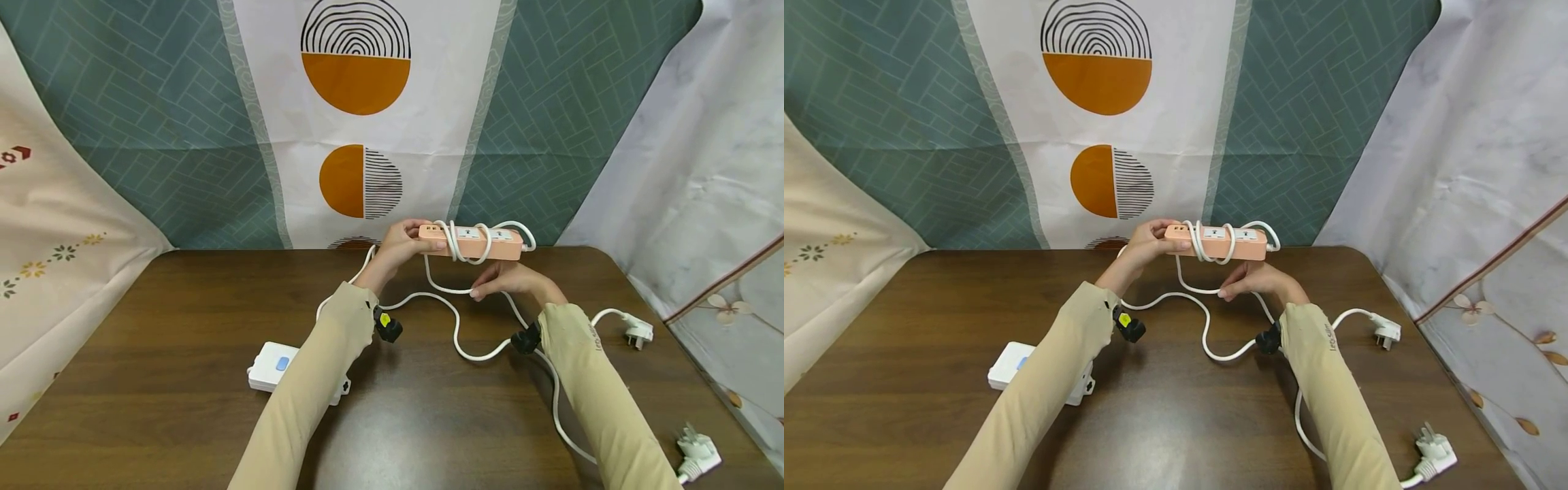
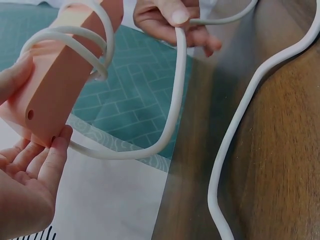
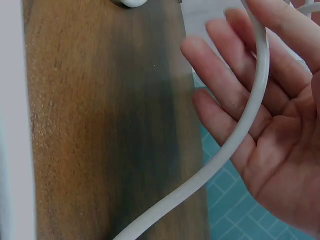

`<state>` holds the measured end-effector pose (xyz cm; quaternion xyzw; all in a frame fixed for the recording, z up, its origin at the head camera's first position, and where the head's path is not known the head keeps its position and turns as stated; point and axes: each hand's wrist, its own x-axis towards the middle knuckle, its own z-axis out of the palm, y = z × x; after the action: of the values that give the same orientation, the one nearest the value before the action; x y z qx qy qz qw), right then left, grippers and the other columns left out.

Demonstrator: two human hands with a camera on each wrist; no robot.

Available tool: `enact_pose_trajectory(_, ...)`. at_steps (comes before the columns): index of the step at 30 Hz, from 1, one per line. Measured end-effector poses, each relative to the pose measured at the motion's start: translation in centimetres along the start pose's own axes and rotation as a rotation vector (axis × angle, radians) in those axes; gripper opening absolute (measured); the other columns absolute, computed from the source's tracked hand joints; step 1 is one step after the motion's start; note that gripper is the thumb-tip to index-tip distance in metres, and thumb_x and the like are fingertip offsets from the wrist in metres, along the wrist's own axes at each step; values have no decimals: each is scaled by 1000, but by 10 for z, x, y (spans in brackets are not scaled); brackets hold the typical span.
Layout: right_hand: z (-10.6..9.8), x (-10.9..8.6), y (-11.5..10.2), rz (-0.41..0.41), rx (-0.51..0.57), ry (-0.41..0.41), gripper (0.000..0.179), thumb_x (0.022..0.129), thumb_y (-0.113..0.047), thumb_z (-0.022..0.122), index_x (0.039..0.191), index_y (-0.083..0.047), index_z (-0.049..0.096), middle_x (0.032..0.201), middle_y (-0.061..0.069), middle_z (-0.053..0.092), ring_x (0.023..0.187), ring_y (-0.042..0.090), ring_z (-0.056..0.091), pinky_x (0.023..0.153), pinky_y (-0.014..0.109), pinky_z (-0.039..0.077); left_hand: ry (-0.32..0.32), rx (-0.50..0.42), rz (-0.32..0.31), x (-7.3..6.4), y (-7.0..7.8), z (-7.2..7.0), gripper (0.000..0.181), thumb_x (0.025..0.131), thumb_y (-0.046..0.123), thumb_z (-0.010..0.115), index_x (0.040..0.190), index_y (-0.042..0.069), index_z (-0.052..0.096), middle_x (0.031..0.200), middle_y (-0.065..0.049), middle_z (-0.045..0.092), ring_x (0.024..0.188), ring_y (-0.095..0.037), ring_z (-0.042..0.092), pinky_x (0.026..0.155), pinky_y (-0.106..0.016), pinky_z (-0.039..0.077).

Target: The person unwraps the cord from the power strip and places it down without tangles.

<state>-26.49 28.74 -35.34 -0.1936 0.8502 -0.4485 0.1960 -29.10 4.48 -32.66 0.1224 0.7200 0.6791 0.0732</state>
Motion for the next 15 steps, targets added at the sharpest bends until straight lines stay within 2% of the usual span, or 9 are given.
enact_pose_trajectory(4, 1, 0, 1, 17, 116, -21, 30, 81, -3, 66, 98, 21, 59, 74, 7, 69, 70, 15, 66, 76, 30, 51, 2, 0, 3, -1, 1, -1, 50, 72, 7, 76, 117, 0, 55, 109, -14, 61, 88, -14, 55, 75, -23, 46)
enact_pose_trajectory(9, -2, -3, 6, -33, 224, 104, 31, 80, 6, 63, 105, 23, 53, 75, 3, 69, 65, 17, 66, 69, 34, 53, -3, 7, 15, -2, -1, -5, 48, 72, 7, 75, 116, 0, 56, 108, -13, 61, 88, -14, 55, 76, -23, 45)
enact_pose_trajectory(13, -6, -4, 12, -90, 300, 169, 22, 79, 11, 60, 98, 1, 62, 74, 1, 68, 64, 17, 65, 65, 35, 53, -9, 18, 6, -3, -3, -7, 47, 73, 7, 74, 116, 0, 56, 108, -13, 61, 89, -14, 54, 76, -23, 44)
enact_pose_trajectory(15, -7, -3, 13, -122, 348, 176, 32, 80, 14, 55, 92, -14, 64, 74, -2, 67, 64, 14, 64, 62, 31, 53, -12, 24, -1, -4, -4, -8, 48, 73, 8, 74, 116, 0, 56, 109, -13, 61, 89, -15, 54, 76, -23, 43)
